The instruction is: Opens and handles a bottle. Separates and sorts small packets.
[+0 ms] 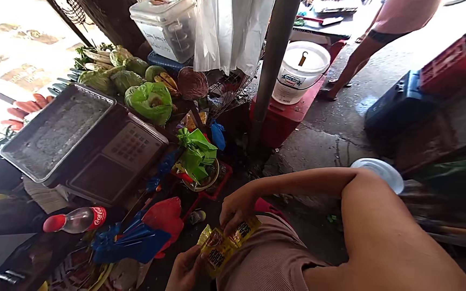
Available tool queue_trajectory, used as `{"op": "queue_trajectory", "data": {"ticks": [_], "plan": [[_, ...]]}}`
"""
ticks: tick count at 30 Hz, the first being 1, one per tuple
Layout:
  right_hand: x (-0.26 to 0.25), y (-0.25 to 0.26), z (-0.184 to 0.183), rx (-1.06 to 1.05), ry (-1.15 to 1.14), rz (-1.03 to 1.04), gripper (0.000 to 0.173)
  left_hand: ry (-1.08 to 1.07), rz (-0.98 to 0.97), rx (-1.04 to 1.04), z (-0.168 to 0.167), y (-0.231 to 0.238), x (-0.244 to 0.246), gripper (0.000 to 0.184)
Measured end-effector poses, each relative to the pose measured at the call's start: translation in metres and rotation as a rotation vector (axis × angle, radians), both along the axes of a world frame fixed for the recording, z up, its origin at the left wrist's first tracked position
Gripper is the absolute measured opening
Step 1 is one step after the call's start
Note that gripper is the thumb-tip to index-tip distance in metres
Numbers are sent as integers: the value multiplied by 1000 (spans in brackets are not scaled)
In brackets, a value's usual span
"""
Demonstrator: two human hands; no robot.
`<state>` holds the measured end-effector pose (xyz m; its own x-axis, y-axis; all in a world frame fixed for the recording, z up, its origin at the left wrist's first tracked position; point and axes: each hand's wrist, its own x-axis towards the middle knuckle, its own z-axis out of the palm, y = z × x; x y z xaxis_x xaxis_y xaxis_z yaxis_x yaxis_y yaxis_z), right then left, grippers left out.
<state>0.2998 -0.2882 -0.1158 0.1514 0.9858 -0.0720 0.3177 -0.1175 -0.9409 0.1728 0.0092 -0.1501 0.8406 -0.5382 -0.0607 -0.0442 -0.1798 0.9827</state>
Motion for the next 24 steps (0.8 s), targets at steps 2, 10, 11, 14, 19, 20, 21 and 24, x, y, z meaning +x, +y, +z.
{"op": "queue_trajectory", "data": {"ticks": [2,10,11,14,19,20,21,24], "plan": [[-3,-4,-5,-7,-4,-7,29,4,-6,-3,-6,-4,-5,24],[-20,-12,2,19,-8,-44,25,-28,12,73,5,-10,-18,20],[-21,-14,3,21,-8,-47,25,-37,14,81,6,-10,-17,19],[-24,-18,-1,85,-20,-88,24,-63,39,136,15,-14,-17,19],[-24,-38,0,138,-15,-200,21,-59,140,226,18,0,-22,16],[-21,-44,-1,111,12,-220,23,-39,174,238,17,7,-24,15],[-19,-46,-1,78,50,-229,25,-6,192,237,19,11,-25,14],[-20,-31,3,225,45,-252,24,29,147,262,29,-4,-17,15]]}}
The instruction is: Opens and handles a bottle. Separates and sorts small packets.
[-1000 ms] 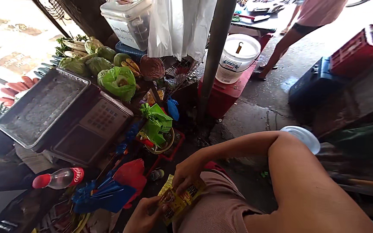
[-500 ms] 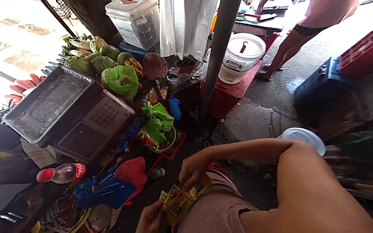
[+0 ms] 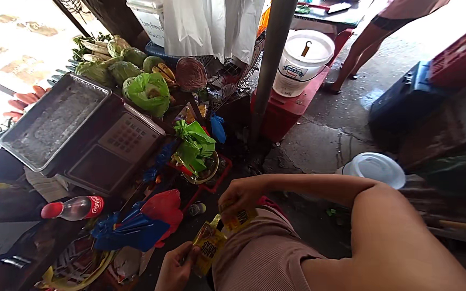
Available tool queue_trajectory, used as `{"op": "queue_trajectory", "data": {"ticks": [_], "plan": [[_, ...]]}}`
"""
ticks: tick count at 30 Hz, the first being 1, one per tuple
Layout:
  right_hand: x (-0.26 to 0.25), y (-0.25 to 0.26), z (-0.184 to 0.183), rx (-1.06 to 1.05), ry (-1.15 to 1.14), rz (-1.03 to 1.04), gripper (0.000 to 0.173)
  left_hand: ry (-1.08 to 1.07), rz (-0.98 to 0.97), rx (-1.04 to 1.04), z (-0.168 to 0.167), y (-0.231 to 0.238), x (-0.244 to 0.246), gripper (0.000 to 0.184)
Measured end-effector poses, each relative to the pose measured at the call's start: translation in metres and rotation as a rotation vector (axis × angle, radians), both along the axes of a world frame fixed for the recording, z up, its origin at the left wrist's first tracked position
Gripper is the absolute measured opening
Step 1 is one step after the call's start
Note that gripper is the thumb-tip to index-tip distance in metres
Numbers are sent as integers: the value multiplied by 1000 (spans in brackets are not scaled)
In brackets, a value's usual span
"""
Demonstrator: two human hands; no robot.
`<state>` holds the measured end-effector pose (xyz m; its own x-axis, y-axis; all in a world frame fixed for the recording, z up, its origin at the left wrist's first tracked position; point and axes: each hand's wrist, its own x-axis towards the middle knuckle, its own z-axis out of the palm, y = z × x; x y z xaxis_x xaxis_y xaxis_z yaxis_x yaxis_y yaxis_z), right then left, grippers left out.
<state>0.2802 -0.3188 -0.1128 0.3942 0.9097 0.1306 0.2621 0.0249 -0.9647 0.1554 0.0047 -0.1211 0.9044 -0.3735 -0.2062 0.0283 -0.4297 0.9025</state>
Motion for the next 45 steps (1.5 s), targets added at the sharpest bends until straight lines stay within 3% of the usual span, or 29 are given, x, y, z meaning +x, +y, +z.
{"op": "queue_trajectory", "data": {"ticks": [2,4,6,10,12,15,19,22,26,31,35,38,41,45], "plan": [[-5,25,-4,177,-120,48,23,-5,-69,-13,5,-23,4,19],[-12,45,-11,184,-206,96,23,-11,-118,-49,7,-41,5,15],[-21,53,-13,71,-150,123,29,15,-128,-90,8,-46,3,14],[-25,59,0,-221,18,177,59,117,-104,-145,7,-42,1,13],[-26,66,8,-400,-1,248,47,164,-118,-127,4,-39,3,12],[-20,73,11,-426,-63,304,31,234,-176,-194,-5,-24,5,17],[-17,76,16,-493,-48,337,33,307,-173,-233,-12,-17,4,14],[-21,74,14,-472,-19,352,36,199,-205,-254,-16,-16,0,15],[-33,80,20,-597,28,361,43,6,-144,-222,-16,-29,-7,18],[-23,75,2,-383,-15,424,37,-38,-149,-166,-7,-31,-9,19],[-13,73,-7,-158,-100,504,30,-88,-182,-272,-12,-27,-10,26],[-11,68,-16,-30,-168,476,27,-215,-89,-291,-16,-35,-15,25],[-13,61,-21,8,-185,416,26,-263,-7,-266,-16,-39,-20,22],[-9,66,-15,-61,-197,440,32,-58,-120,-177,-17,-15,-15,35]]}}
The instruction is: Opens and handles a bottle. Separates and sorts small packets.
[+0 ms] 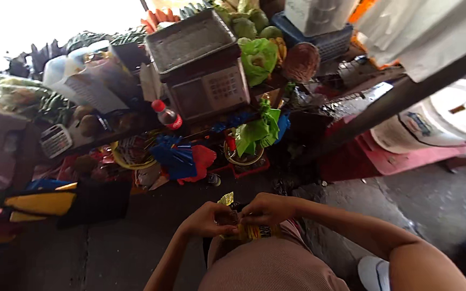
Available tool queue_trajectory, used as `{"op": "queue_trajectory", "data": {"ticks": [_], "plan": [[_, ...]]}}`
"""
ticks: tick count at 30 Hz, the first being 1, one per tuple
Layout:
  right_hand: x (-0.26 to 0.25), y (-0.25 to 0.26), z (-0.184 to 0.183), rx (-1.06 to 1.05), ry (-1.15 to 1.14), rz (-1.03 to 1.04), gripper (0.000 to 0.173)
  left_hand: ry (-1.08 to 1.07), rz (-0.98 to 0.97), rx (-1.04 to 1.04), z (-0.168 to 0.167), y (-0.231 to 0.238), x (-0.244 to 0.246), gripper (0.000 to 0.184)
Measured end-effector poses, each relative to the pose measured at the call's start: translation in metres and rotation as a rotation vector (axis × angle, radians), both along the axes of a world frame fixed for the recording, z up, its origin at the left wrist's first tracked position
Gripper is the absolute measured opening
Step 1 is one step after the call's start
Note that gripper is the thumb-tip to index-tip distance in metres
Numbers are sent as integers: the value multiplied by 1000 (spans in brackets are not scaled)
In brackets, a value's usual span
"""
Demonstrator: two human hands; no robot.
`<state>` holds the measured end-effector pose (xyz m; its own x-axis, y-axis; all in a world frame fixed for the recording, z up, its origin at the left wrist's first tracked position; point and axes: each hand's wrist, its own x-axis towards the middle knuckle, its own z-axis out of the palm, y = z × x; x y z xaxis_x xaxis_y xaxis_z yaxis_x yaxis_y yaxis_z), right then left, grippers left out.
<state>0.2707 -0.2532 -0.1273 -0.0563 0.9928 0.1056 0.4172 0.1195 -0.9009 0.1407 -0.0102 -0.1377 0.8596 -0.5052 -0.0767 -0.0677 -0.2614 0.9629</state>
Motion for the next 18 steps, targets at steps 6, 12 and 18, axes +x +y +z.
{"op": "queue_trajectory", "data": {"ticks": [6,12,18], "plan": [[25,8,17,-239,-59,106,41,-36,71,76,-5,10,-15,34],[22,2,17,-220,-66,118,42,13,115,-57,-9,1,-32,29],[12,1,15,-109,-90,57,38,33,125,-115,-9,3,-34,30]]}}
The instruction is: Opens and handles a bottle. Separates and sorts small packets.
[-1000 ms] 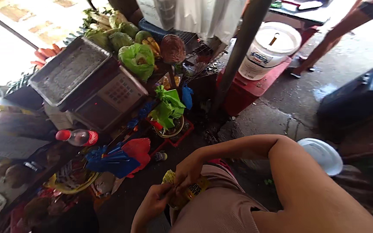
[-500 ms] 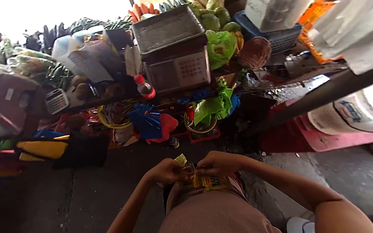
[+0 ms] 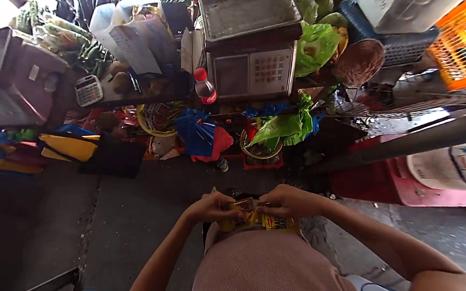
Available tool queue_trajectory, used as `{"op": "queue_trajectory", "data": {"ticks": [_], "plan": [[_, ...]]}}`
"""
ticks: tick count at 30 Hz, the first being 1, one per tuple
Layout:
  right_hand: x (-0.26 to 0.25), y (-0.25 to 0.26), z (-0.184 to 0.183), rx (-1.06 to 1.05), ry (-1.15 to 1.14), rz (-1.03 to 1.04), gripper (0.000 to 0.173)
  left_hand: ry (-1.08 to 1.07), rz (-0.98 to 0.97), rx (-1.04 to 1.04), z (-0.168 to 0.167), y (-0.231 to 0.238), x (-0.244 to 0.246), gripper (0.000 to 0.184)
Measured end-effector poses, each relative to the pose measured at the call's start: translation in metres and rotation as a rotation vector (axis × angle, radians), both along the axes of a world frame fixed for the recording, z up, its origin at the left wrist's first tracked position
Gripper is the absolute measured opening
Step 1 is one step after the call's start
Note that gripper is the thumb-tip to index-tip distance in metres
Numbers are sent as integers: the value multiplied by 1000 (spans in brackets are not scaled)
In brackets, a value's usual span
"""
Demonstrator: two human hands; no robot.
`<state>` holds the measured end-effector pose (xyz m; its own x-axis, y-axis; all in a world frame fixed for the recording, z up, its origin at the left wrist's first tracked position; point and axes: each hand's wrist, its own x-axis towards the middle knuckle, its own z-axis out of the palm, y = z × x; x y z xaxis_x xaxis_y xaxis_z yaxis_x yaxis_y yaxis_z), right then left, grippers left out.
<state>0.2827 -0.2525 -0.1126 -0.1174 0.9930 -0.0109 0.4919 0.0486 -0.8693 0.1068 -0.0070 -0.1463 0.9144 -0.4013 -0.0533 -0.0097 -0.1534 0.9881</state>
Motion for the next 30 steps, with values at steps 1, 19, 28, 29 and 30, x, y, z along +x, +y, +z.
{"op": "queue_trajectory", "data": {"ticks": [1,19,28,29,30], "plan": [[0,0,0,26,17,-31,37,-3,21,0,4,2,0,30],[-2,68,-8,-197,91,81,74,498,151,145,29,5,18,62],[11,88,-10,-295,114,266,49,249,80,220,12,30,-13,40],[11,88,-12,-284,127,269,49,165,70,234,4,33,-18,30],[11,88,-13,-281,139,278,50,117,86,215,-2,34,-22,25]]}}
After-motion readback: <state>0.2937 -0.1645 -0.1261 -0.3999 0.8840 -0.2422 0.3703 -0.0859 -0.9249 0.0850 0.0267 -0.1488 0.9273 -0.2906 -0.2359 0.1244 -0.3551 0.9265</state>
